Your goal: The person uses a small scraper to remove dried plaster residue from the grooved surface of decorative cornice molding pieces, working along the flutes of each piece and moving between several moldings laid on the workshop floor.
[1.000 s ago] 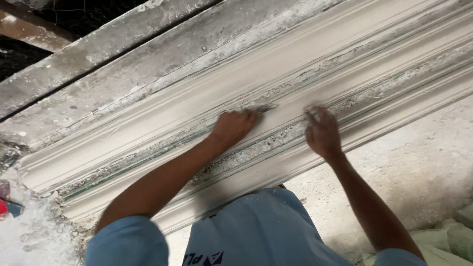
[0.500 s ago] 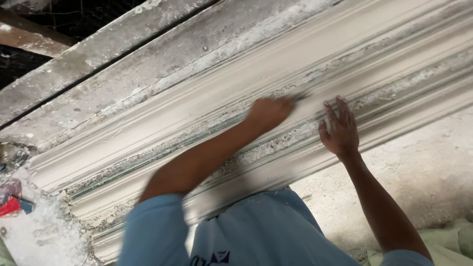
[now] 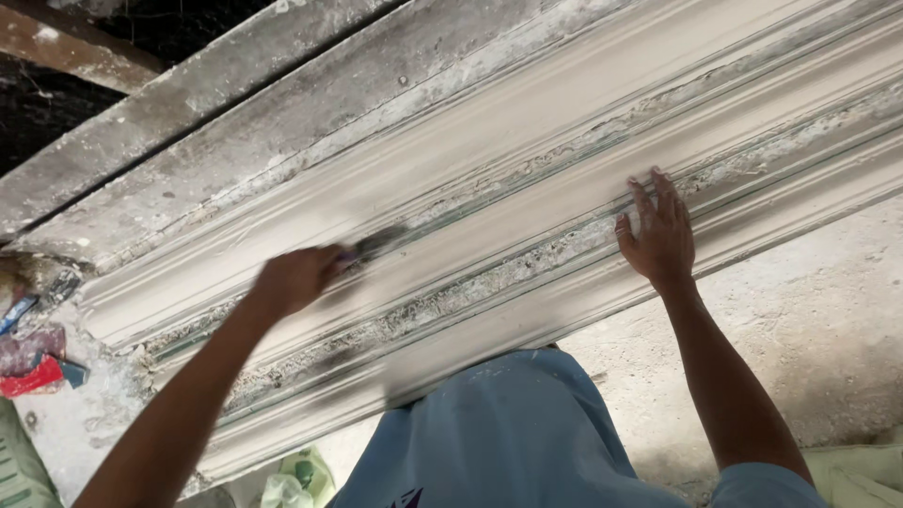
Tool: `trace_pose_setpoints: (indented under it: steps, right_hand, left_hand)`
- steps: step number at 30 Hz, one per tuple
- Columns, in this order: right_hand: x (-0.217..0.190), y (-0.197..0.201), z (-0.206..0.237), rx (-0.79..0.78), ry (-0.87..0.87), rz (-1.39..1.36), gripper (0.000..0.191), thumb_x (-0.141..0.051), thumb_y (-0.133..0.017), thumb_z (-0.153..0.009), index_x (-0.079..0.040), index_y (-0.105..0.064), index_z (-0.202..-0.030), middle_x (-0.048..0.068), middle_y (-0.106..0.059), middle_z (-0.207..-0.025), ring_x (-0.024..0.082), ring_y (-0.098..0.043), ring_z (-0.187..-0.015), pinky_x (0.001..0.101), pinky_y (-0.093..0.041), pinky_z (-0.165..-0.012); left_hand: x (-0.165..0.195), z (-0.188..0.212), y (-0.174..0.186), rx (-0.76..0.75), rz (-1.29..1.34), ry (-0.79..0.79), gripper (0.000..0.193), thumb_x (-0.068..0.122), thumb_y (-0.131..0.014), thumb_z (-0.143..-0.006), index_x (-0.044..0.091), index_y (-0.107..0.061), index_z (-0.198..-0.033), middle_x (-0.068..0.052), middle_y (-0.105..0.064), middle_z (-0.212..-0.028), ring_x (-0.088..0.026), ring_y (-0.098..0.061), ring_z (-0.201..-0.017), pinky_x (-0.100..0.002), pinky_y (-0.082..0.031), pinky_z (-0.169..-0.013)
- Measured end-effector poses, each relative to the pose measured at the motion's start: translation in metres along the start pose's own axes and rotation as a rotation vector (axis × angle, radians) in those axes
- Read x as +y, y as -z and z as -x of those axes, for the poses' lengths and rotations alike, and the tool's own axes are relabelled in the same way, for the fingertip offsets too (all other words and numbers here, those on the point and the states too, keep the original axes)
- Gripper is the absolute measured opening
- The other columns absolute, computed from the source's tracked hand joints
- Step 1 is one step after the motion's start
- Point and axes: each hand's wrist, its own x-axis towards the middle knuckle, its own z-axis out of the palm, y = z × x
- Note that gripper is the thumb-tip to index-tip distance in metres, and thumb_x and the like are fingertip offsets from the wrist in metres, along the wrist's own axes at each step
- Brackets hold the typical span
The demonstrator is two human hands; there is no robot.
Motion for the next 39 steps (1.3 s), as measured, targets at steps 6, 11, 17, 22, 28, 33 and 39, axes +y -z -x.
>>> trace_pose_setpoints:
  steps: [6, 11, 17, 22, 28, 33, 39]
  right_hand:
    - [-0.005, 0.003, -0.003, 0.001, -0.003, -0.011, 0.057, -0.03, -0.06, -0.1, -0.012, -0.053, -0.153, 0.023, -0.038, -0.165, 0.041, -0.037, -0.154, 0.0563, -0.035, -0.123]
    - [-0.012, 0.005, -0.003, 0.012, -0.023, 0.043, 0.057, -0.031, -0.06, -0.1, -0.015, -0.052, -0.154, 0.019, -0.038, -0.166, 0.04, -0.037, -0.153, 0.0577, -0.035, -0.12]
    - [-0.02, 0.02, -0.005, 0.021, -0.042, -0.01, 0.056, -0.029, -0.058, -0.098, -0.022, -0.051, -0.154, 0.014, -0.038, -0.165, 0.036, -0.038, -0.151, 0.056, -0.037, -0.12]
    - [-0.019, 0.023, -0.006, -0.007, -0.044, 0.041, 0.058, -0.029, -0.057, -0.099, -0.025, -0.048, -0.155, 0.014, -0.036, -0.165, 0.037, -0.038, -0.15, 0.0545, -0.036, -0.118]
    - [-0.008, 0.009, 0.0, 0.02, -0.035, 0.043, 0.056, -0.029, -0.056, -0.1, -0.024, -0.048, -0.155, 0.016, -0.037, -0.164, 0.037, -0.038, -0.151, 0.0549, -0.036, -0.12]
    - [-0.001, 0.001, -0.001, 0.017, -0.028, 0.034, 0.056, -0.032, -0.055, -0.099, -0.019, -0.049, -0.153, 0.019, -0.039, -0.162, 0.039, -0.038, -0.15, 0.0565, -0.035, -0.12]
    - [0.004, 0.001, -0.002, -0.003, -0.041, -0.009, 0.056, -0.035, -0.054, -0.099, -0.012, -0.052, -0.15, 0.023, -0.04, -0.159, 0.041, -0.037, -0.148, 0.0584, -0.032, -0.119]
  left_hand:
    - [0.011, -0.003, -0.055, 0.28, 0.051, -0.016, 0.04, 0.037, -0.046, -0.104, 0.024, -0.06, -0.139, -0.01, -0.073, -0.081, -0.024, -0.066, -0.054, -0.043, -0.054, -0.045]
    - [0.21, -0.151, -0.035, 0.338, 0.105, -0.057, 0.04, 0.039, -0.041, -0.105, 0.009, -0.064, -0.12, -0.016, -0.073, -0.082, -0.036, -0.073, -0.071, -0.055, -0.057, -0.057]
    - [0.36, -0.206, 0.023, 0.402, 0.215, -0.185, 0.037, 0.025, -0.046, -0.103, 0.004, -0.054, -0.133, -0.021, -0.074, -0.107, -0.038, -0.075, -0.093, -0.052, -0.061, -0.077]
    - [0.296, -0.171, 0.016, 0.294, 0.082, -0.321, 0.058, 0.02, -0.056, -0.093, 0.007, -0.039, -0.147, -0.019, -0.062, -0.129, -0.039, -0.072, -0.092, -0.053, -0.059, -0.07]
    - [0.131, -0.052, -0.021, 0.326, -0.233, -0.438, 0.064, 0.008, -0.063, -0.086, 0.011, -0.042, -0.146, -0.015, -0.057, -0.139, -0.033, -0.072, -0.091, -0.041, -0.061, -0.046]
    - [0.108, -0.036, -0.029, 0.409, -0.48, -0.463, 0.065, 0.007, -0.063, -0.086, 0.009, -0.045, -0.148, -0.012, -0.061, -0.134, -0.027, -0.072, -0.072, -0.037, -0.055, -0.04]
    - [0.238, -0.162, -0.006, 0.408, -0.378, -0.553, 0.058, 0.008, -0.06, -0.093, 0.012, -0.047, -0.15, -0.018, -0.069, -0.118, -0.027, -0.07, -0.062, -0.04, -0.054, -0.043]
